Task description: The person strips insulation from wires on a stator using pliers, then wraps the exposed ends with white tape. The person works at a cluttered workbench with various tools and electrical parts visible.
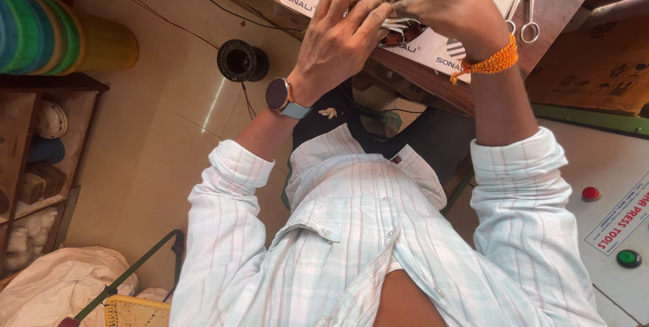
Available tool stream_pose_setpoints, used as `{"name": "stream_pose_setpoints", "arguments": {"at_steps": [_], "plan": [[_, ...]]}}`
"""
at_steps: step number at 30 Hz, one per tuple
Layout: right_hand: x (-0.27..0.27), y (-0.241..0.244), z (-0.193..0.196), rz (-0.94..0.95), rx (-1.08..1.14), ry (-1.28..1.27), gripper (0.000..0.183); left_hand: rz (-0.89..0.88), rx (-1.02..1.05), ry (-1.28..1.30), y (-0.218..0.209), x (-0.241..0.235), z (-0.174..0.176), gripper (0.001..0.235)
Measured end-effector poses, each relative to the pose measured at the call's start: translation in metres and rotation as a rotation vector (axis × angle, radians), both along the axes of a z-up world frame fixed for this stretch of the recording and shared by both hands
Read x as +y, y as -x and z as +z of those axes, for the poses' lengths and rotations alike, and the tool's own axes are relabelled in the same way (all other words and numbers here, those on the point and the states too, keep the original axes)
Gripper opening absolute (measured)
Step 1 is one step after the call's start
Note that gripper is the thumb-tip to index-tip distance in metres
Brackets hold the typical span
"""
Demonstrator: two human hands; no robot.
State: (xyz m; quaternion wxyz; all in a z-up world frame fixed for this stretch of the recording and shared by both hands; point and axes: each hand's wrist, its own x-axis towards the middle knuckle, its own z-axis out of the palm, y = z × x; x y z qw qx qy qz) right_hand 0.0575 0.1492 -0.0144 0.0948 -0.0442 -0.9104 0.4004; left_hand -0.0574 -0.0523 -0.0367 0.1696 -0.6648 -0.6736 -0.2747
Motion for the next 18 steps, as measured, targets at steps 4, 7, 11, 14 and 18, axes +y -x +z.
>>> {"name": "stream_pose_setpoints", "arguments": {"at_steps": [4, 7, 11, 14, 18], "plan": [[0.001, -0.001, 0.003, 0.011, 0.0, 0.004, 0.046, -0.055, 0.028, 0.005, 0.001, -0.001, -0.001, 0.052], [0.006, -0.002, 0.001, 0.053, -0.066, -0.032, 0.041, -0.08, 0.039, -0.001, 0.002, 0.0, -0.004, 0.06], [0.009, -0.015, -0.002, 0.002, 0.032, -0.162, 0.026, -0.135, 0.011, -0.024, 0.011, 0.005, -0.011, 0.071], [0.009, -0.033, 0.002, -0.129, 0.129, -0.229, 0.011, -0.151, -0.101, -0.041, 0.01, 0.01, -0.017, 0.085], [0.001, -0.054, 0.009, -0.115, 0.267, -0.049, 0.019, -0.107, -0.249, -0.051, 0.002, 0.012, -0.021, 0.098]]}}
